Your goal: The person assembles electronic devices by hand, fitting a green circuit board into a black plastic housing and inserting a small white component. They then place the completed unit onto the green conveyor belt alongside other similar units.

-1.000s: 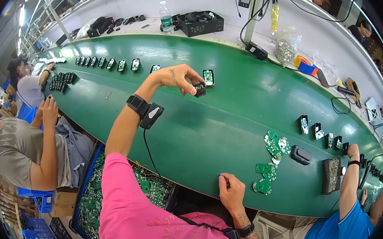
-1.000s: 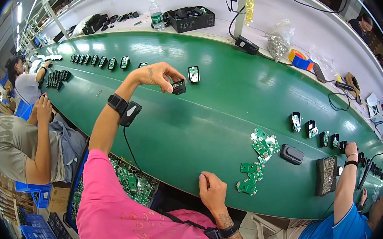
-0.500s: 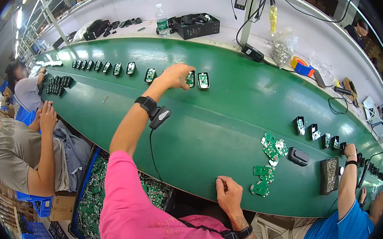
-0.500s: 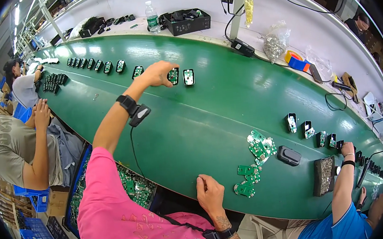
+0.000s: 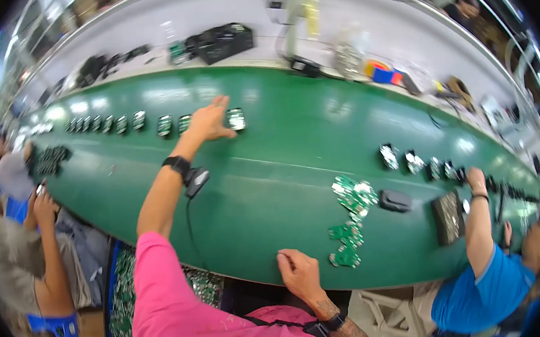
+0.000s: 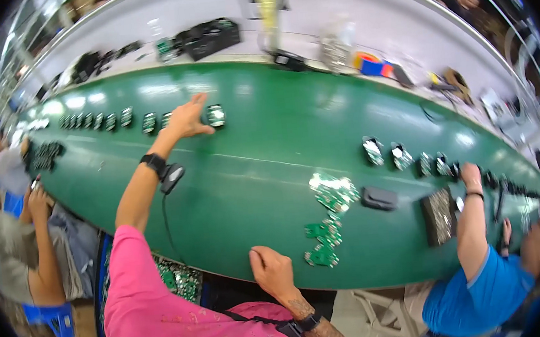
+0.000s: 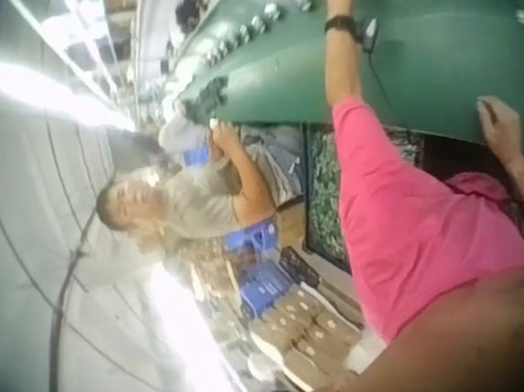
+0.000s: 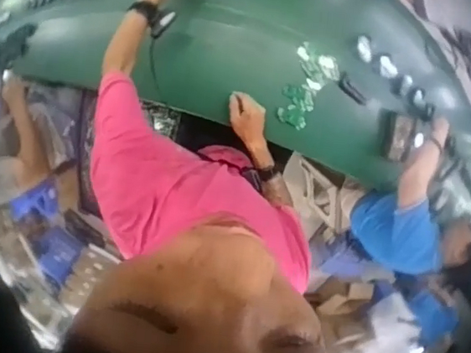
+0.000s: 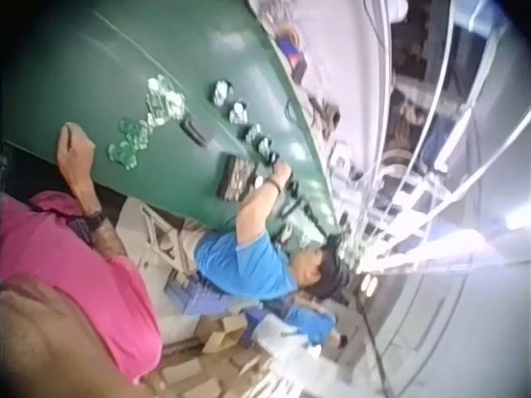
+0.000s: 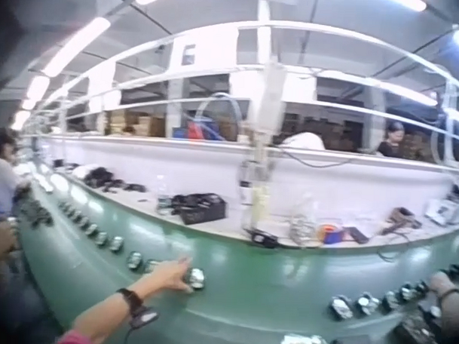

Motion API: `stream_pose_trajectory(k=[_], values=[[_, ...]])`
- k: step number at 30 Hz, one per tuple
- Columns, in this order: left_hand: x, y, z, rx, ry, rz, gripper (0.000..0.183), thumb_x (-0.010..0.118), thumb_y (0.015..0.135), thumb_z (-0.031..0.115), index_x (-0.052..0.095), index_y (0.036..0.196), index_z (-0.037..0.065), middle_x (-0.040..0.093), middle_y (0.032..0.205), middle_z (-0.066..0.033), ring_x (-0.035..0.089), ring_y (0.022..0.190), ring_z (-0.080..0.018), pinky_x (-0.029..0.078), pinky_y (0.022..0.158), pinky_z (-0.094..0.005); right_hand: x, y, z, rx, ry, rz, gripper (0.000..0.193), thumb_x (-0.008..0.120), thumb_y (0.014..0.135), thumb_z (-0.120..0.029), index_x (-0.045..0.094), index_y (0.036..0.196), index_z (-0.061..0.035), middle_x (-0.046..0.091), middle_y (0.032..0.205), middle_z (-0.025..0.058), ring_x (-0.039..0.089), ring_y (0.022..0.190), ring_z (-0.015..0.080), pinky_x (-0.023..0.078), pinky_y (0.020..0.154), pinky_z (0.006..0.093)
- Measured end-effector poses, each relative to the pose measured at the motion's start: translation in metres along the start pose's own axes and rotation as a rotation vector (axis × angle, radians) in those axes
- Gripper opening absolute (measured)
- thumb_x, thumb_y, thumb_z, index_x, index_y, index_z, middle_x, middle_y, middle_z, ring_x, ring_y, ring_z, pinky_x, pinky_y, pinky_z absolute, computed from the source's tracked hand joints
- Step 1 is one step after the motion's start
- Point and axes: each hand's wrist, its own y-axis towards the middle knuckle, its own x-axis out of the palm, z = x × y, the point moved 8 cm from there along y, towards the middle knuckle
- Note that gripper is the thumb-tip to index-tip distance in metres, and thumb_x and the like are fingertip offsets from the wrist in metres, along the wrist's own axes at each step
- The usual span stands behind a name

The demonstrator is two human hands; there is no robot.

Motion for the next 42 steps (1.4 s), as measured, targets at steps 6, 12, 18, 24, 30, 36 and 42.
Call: stream_pose_trajectory(k=[6, 12, 18, 24, 30, 36, 42], values=[[0.007, 0.006, 0.024, -0.033, 0.066, -0.099, 0.116, 0.086, 0.062, 0.052, 0.028, 0.152, 0.006, 0.037, 0.154, -0.0181, 0.06, 0.116, -0.0401, 0.052, 0.095, -0.047, 0.003, -0.002, 0.0, -0.031, 0.082, 0.013, 0.011, 0.068, 0.089, -0.012, 0.069, 0.095, -0.0019, 0.069, 0.079, 0.0152, 0.066, 0.062, 0.0277, 0.053, 0.058, 0.0357], [0.01, 0.022, 0.224, 0.491, -0.324, -0.007, 0.101, 0.083, 0.072, 0.041, 0.03, 0.152, 0.008, 0.036, 0.153, -0.0197, 0.048, 0.131, -0.0401, 0.047, 0.102, -0.0492, -0.002, -0.002, 0.004, -0.035, 0.058, -0.014, 0.012, 0.066, 0.09, -0.012, 0.067, 0.095, -0.0009, 0.07, 0.086, 0.0159, 0.068, 0.071, 0.0331, 0.055, 0.063, 0.0401], [0.034, 0.048, 0.385, 0.472, -0.359, -0.124, 0.116, 0.084, 0.063, 0.055, 0.027, 0.153, 0.006, 0.037, 0.15, -0.0215, 0.053, 0.124, -0.0435, 0.049, 0.099, -0.0519, 0.001, -0.003, 0.001, -0.06, 0.116, -0.017, 0.011, 0.061, 0.09, -0.01, 0.065, 0.095, -0.0001, 0.067, 0.086, 0.0197, 0.066, 0.076, 0.0393, 0.054, 0.066, 0.0452], [0.051, 0.059, 0.405, 0.405, -0.446, -0.028, 0.083, 0.081, 0.066, 0.048, 0.052, 0.129, 0.003, 0.065, 0.115, -0.0204, 0.061, 0.108, -0.0404, 0.052, 0.09, -0.048, 0.003, -0.005, 0.002, -0.044, 0.199, -0.033, 0.008, 0.06, 0.089, -0.006, 0.06, 0.089, 0.0014, 0.061, 0.078, 0.022, 0.061, 0.072, 0.0428, 0.049, 0.063, 0.0462], [0.017, 0.034, 0.38, 0.532, -0.655, 0.11, 0.064, 0.079, 0.067, 0.033, 0.058, 0.12, 0.004, 0.066, 0.1, -0.0174, 0.065, 0.093, -0.0338, 0.053, 0.084, -0.0424, -0.022, -0.008, -0.008, -0.034, 0.207, -0.018, 0.012, 0.062, 0.09, -0.008, 0.066, 0.096, 0.0012, 0.069, 0.087, 0.0192, 0.069, 0.077, 0.0356, 0.054, 0.067, 0.0405], [-0.06, -0.066, 0.342, 0.544, -0.846, 0.143, 0.068, 0.079, 0.067, 0.016, 0.052, 0.126, -0.003, 0.059, 0.113, -0.0175, 0.066, 0.088, -0.0238, 0.057, 0.077, -0.0337, -0.184, 0.024, -0.027, 0.003, -0.147, 0.602, 0.014, 0.065, 0.091, -0.011, 0.067, 0.091, 0.0024, 0.065, 0.077, 0.0156, 0.062, 0.061, 0.0225, 0.049, 0.057, 0.0353], [-0.061, -0.156, 0.321, 0.418, -0.897, 0.12, 0.071, 0.078, 0.068, 0.01, 0.051, 0.133, 0.004, 0.053, 0.12, -0.0156, 0.062, 0.103, -0.0244, 0.059, 0.079, -0.0324, -0.164, 0.04, 0.004, 0.088, -0.178, 0.299, 0.016, 0.067, 0.091, -0.01, 0.064, 0.091, 0.0055, 0.064, 0.07, 0.0113, 0.058, 0.055, 0.0152, 0.046, 0.052, 0.0313]])
